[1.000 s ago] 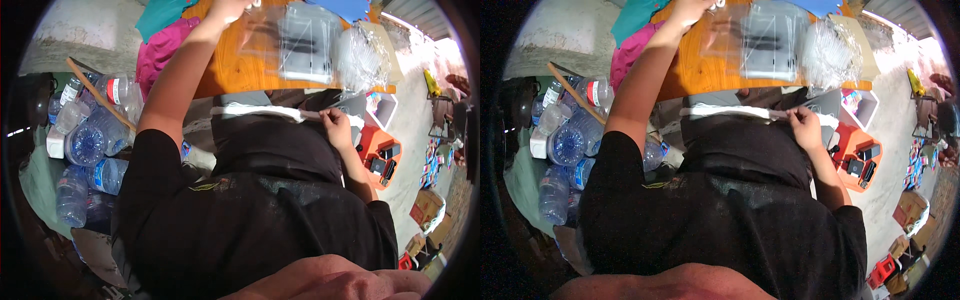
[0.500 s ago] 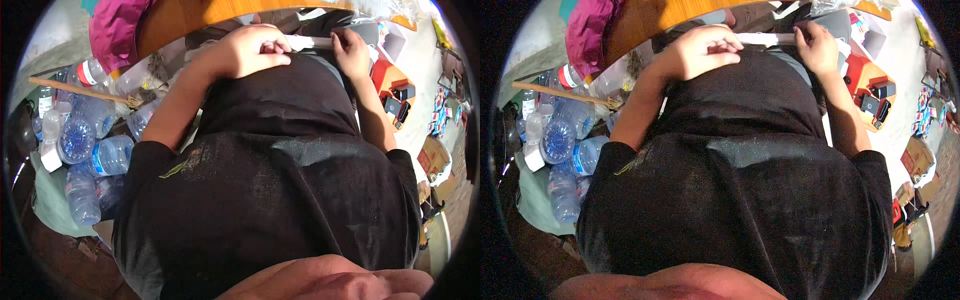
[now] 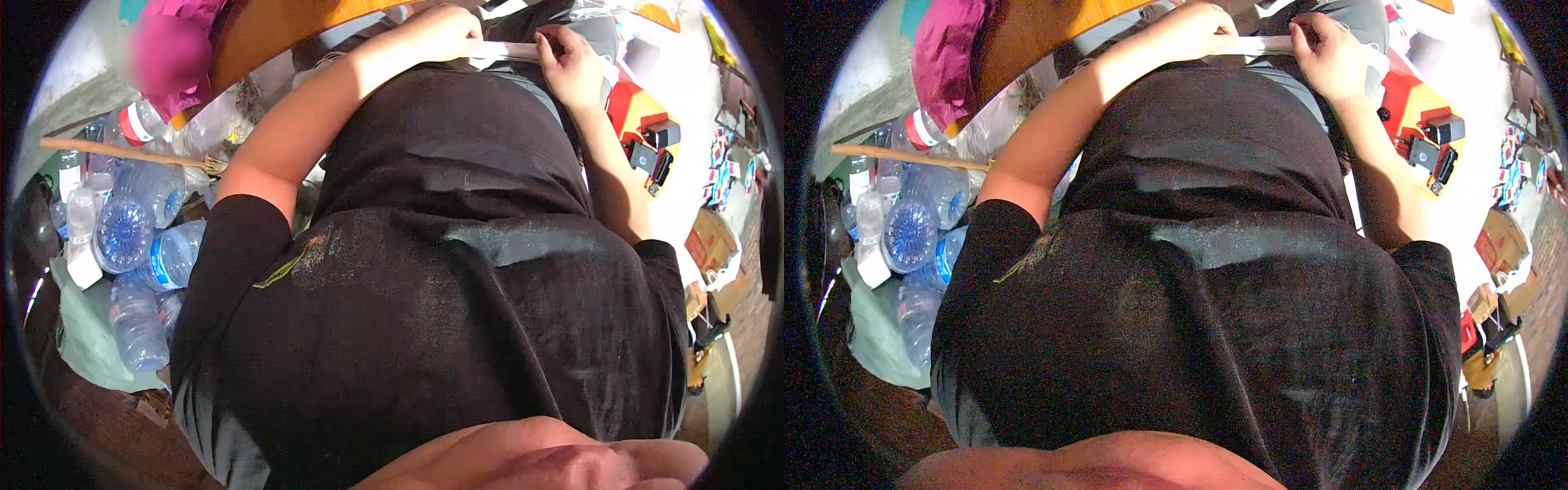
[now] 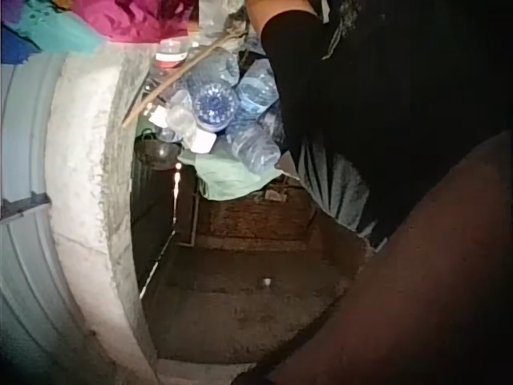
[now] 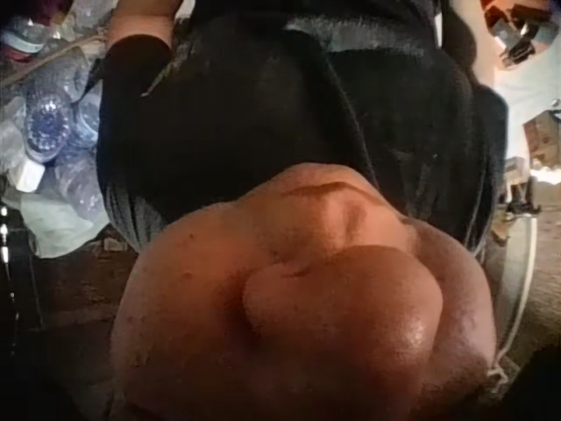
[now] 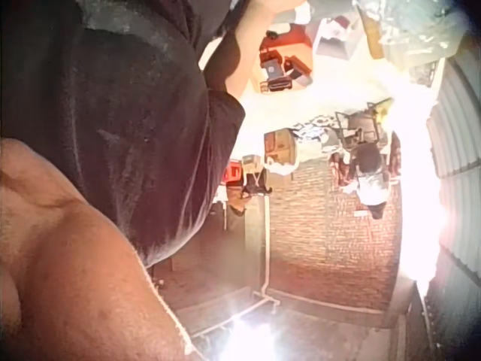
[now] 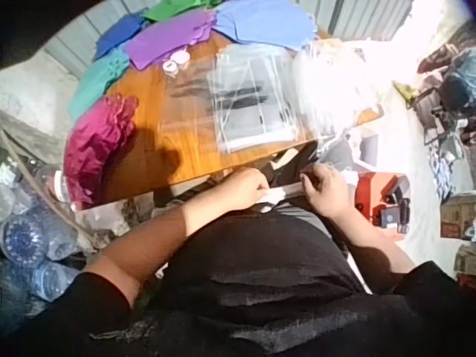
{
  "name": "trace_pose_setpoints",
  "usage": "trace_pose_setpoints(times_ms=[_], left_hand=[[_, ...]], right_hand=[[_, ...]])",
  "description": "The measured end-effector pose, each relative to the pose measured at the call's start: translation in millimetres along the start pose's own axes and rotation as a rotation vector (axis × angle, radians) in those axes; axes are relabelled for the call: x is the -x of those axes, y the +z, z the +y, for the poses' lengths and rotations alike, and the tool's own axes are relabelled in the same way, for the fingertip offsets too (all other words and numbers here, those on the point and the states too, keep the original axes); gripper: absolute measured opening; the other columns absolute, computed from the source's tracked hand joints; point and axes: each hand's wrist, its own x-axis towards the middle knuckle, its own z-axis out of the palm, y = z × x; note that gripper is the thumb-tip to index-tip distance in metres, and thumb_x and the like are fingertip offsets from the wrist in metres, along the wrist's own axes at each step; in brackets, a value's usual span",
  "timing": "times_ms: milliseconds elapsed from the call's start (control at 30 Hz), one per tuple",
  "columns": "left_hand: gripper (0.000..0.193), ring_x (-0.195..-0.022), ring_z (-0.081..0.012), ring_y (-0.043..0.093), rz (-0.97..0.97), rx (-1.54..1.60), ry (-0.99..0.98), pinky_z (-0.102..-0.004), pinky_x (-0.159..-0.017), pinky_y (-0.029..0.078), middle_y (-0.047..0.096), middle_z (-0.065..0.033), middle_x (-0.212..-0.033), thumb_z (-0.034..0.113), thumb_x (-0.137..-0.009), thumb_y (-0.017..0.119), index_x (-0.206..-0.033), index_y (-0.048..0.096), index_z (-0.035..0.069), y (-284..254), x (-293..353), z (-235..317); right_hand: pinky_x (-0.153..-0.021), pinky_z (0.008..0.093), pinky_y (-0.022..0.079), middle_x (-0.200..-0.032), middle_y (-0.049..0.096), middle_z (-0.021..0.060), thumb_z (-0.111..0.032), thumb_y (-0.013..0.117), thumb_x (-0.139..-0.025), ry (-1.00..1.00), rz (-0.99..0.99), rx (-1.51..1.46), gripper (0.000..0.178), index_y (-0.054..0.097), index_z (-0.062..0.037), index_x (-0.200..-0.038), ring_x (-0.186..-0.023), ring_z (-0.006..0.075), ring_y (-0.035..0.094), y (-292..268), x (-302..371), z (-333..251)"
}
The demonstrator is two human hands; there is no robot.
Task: Assembling small white plastic components onto a thin metal wire.
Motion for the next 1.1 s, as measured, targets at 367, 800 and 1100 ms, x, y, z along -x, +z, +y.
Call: trace_pose_setpoints(times_ms=[367, 800, 1100], left_hand=[[0.018, -0.097, -0.0388, 0.073, 0.439, 0.350, 0.091, -0.0424, -0.087, 0.056, 0.075, -0.0229, -0.102, 0.012, -0.098, 0.069, -0.102, 0.077, -0.003, 5.4, 16.7, 1.8], [0.020, -0.088, -0.0183, 0.069, 0.306, 0.595, 0.100, -0.0333, -0.082, 0.055, 0.075, -0.0101, -0.096, 0.018, -0.100, 0.073, -0.113, 0.075, 0.003, 0.3, 53.7, -0.4], [0.014, -0.090, -0.0249, 0.070, 0.446, 0.406, 0.134, -0.0368, -0.084, 0.055, 0.073, -0.0135, -0.099, 0.013, -0.101, 0.064, -0.109, 0.072, 0.003, -3.7, 84.7, -13.0]], right_hand=[[-0.084, 0.0439, 0.059, -0.099, 0.077, 0.0118, -0.029, 0.075, -0.095, 0.003, -0.008, 0.027, 0.021, 0.077, -0.0122, -0.106, -0.092, 0.0329, 0.074, -3.2, 0.8, -2.7], [-0.086, 0.0451, 0.058, -0.094, 0.074, 0.0150, -0.013, 0.079, -0.091, -0.248, -0.161, -0.163, 0.018, 0.075, -0.0039, -0.106, -0.094, 0.0363, 0.072, -10.8, 2.0, -35.3], [-0.082, 0.0405, 0.057, -0.096, 0.073, 0.0114, -0.002, 0.076, -0.090, -0.341, -0.159, -0.108, 0.014, 0.075, -0.0040, -0.103, -0.093, 0.0323, 0.072, -33.6, -2.4, -47.3]])
